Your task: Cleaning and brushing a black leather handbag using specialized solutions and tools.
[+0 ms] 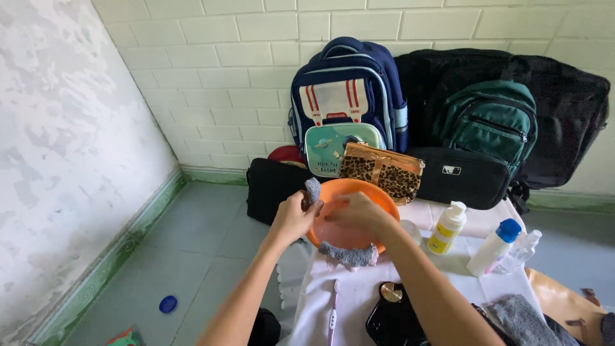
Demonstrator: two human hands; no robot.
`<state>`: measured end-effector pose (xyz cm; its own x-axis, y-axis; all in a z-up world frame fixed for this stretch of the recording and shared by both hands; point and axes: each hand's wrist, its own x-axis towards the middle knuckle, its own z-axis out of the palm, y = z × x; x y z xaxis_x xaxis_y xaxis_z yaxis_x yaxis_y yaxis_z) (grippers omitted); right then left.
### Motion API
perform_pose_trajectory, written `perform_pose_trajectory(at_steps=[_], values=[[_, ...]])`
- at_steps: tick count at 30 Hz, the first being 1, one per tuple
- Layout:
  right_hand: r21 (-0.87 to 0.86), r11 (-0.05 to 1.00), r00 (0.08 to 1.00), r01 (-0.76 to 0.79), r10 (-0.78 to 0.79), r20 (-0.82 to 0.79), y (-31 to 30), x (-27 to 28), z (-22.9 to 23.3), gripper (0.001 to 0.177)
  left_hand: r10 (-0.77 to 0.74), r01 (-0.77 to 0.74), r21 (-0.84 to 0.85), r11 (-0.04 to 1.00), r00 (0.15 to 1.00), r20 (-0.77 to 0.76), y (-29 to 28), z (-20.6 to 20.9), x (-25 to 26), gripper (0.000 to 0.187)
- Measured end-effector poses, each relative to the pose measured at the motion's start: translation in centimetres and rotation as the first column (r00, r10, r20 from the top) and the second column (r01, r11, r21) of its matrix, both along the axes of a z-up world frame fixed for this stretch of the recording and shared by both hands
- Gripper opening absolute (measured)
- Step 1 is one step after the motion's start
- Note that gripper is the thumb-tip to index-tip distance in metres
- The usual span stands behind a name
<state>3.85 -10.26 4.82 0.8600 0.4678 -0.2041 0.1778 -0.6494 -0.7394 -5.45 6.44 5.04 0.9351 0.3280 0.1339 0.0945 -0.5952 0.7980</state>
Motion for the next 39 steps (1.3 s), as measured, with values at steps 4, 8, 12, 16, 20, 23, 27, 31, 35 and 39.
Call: perform_pose_trajectory(at_steps=[4, 8, 12, 16, 20, 23, 27, 31, 35, 39], values=[[0.460, 0.870, 0.964, 0.177, -0.058, -0.260, 0.6, -3.1, 1.6, 0.044, 0.050, -0.049, 0.015, 0.999, 0.998, -0.033, -0.9, -0.4, -1.1, 0.044], [0.453, 0.892, 0.999, -0.002, 0.020, -0.036, 1.0, -0.9, -0.6, 0.036, 0.023, -0.024, -0.043, 0.999, 1.000, -0.021, -0.6, -0.5, -1.5, 0.047], [0.583, 0.813, 0.998, -0.016, 0.048, -0.040, 0.3, -2.7, 0.2, 0.032, -0.049, 0.050, -0.133, 0.990, 0.999, 0.010, -0.8, 0.8, -3.3, 0.029], [0.651, 0.756, 0.991, -0.062, 0.126, -0.052, 0.5, -3.6, -0.1, 0.023, -0.065, 0.098, -0.282, 0.954, 0.990, 0.122, 1.1, -2.3, -3.3, 0.039], [0.555, 0.820, 0.988, -0.142, 0.154, 0.025, 1.2, -4.6, 0.2, 0.025, 0.072, -0.027, -0.144, 0.989, 0.947, 0.314, 0.8, -2.7, -4.8, 0.020], [0.371, 0.907, 0.973, -0.197, 0.133, 0.191, 1.6, -5.5, 1.0, 0.026, 0.121, -0.078, -0.130, 0.988, 0.926, 0.358, 0.9, -2.3, -6.3, 0.023], [0.244, 0.951, 0.948, -0.190, 0.113, 0.298, 1.1, -6.3, 2.0, 0.026, 0.196, -0.126, -0.250, 0.960, 0.940, 0.279, 2.1, -1.5, -7.4, 0.030], [0.251, 0.948, 0.953, -0.193, 0.121, 0.278, 0.1, -6.6, 2.6, 0.025, 0.142, -0.053, -0.318, 0.947, 0.954, 0.265, 4.2, -4.6, -6.7, 0.028], [0.167, 0.969, 0.931, -0.183, 0.116, 0.347, 0.3, -4.9, 1.5, 0.026, 0.051, 0.021, -0.390, 0.921, 0.984, 0.173, 3.1, -7.0, -7.4, 0.032], [0.089, 0.958, 0.853, -0.274, 0.200, 0.481, 1.2, -3.4, -1.9, 0.027, -0.017, 0.096, -0.472, 0.876, 0.985, 0.169, 2.6, -10.9, -7.5, 0.037]])
